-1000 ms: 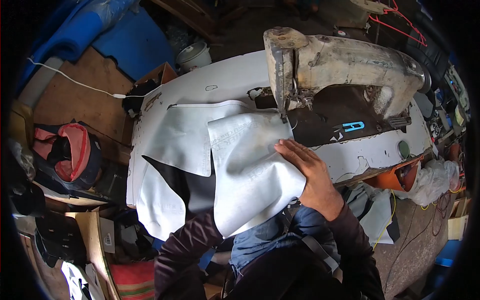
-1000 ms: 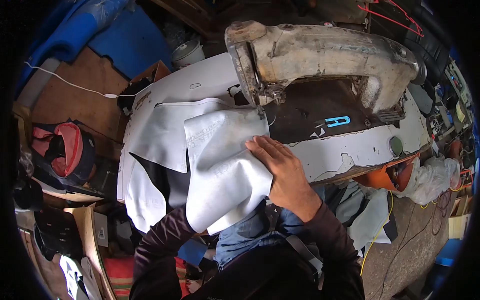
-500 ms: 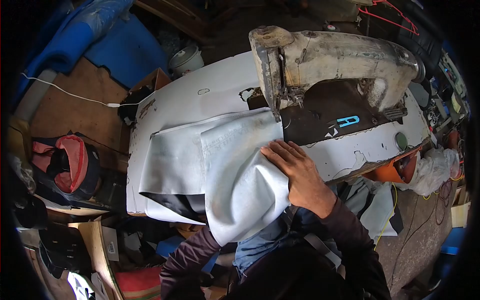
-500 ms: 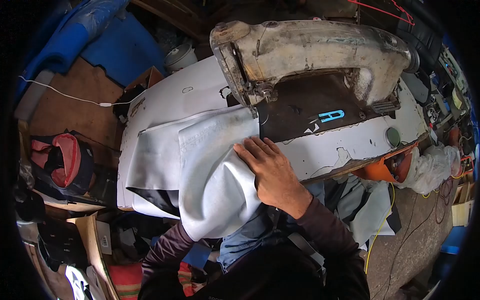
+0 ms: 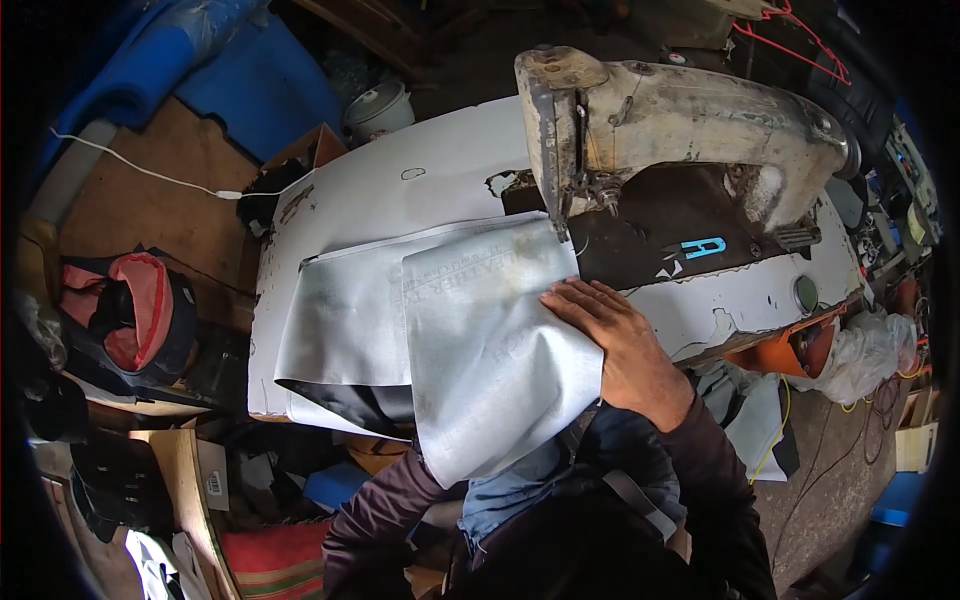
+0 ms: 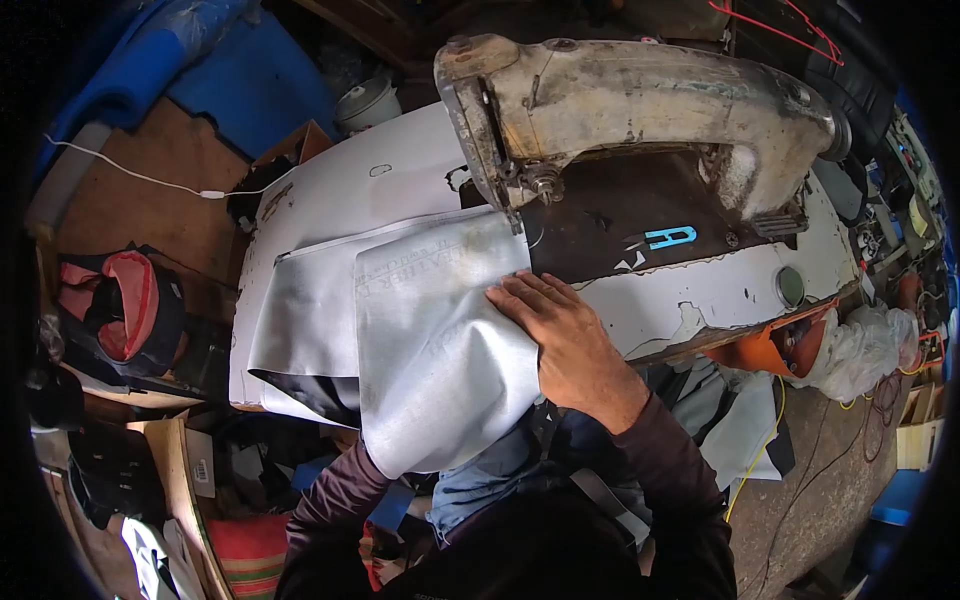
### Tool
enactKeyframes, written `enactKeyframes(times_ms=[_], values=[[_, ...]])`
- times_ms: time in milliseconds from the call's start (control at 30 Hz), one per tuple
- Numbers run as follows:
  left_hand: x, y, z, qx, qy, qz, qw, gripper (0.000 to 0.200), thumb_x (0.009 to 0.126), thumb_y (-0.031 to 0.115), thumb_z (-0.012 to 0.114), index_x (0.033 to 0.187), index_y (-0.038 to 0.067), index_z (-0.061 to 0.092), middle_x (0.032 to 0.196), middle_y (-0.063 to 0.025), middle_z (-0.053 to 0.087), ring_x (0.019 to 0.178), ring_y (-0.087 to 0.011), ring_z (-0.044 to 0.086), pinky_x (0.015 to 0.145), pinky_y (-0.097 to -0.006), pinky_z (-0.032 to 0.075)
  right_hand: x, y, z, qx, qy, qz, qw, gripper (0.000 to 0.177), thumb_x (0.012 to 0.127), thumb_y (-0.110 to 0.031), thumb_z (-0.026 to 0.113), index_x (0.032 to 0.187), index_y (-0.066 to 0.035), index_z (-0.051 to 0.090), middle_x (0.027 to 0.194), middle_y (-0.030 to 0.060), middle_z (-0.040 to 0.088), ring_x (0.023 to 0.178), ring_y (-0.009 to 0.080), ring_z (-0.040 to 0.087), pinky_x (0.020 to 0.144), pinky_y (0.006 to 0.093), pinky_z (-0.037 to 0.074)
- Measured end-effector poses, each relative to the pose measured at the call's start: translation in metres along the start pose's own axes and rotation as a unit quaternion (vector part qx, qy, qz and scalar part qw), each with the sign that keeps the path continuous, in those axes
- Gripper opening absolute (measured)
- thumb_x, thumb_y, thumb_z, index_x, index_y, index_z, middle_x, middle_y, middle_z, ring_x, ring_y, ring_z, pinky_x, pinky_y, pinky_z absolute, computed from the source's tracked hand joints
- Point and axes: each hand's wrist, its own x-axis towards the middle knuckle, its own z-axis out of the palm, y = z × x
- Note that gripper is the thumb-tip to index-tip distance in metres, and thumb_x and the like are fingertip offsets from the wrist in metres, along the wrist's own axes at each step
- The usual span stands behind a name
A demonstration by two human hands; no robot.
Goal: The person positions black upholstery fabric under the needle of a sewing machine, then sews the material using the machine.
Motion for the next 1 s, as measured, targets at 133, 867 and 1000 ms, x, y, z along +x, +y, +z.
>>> enactKeyframes(times_ms=[133, 867, 1000], values=[[0.010, -0.015, -0.001, 0.030, -0.021, 0.056, 0.998, 0.068, 0.120, 0.031, 0.043, 0.174, 0.006, 0.010, 0.177, -0.0168, 0.026, 0.162, -0.0238, 0.031, 0.133, -0.0367, 0.029, 0.001, 0.004, -0.002, -0.002, -0.010, -0.002, 1.000, 0.065, 0.089, -0.003, 0.063, 0.153, -0.007, 0.057, 0.154, 0.0192, 0.061, 0.148, 0.0389, 0.053, 0.131, 0.0522, 0.036], [0.013, -0.029, -0.019, 0.004, -0.045, 0.023, 0.999, 0.054, 0.112, 0.021, 0.056, 0.161, 0.002, 0.043, 0.155, -0.0178, 0.056, 0.150, -0.0298, 0.049, 0.126, -0.0414, 0.037, 0.013, 0.032, -0.003, -0.024, 0.004, -0.056, 0.998, 0.055, 0.092, 0.000, 0.066, 0.147, -0.004, 0.063, 0.154, 0.0163, 0.061, 0.149, 0.0323, 0.053, 0.128, 0.0476, 0.040], [-0.017, -0.003, -0.031, 0.219, -0.013, 0.044, 0.975, 0.051, 0.111, 0.019, 0.058, 0.158, 0.001, 0.049, 0.151, -0.0180, 0.061, 0.147, -0.0312, 0.052, 0.125, -0.0424, 0.039, -0.014, 0.005, -0.012, -0.088, 0.083, -0.006, 0.993, 0.050, 0.093, 0.001, 0.065, 0.142, -0.001, 0.063, 0.147, 0.0181, 0.064, 0.140, 0.0399, 0.057, 0.122, 0.0503, 0.043]])
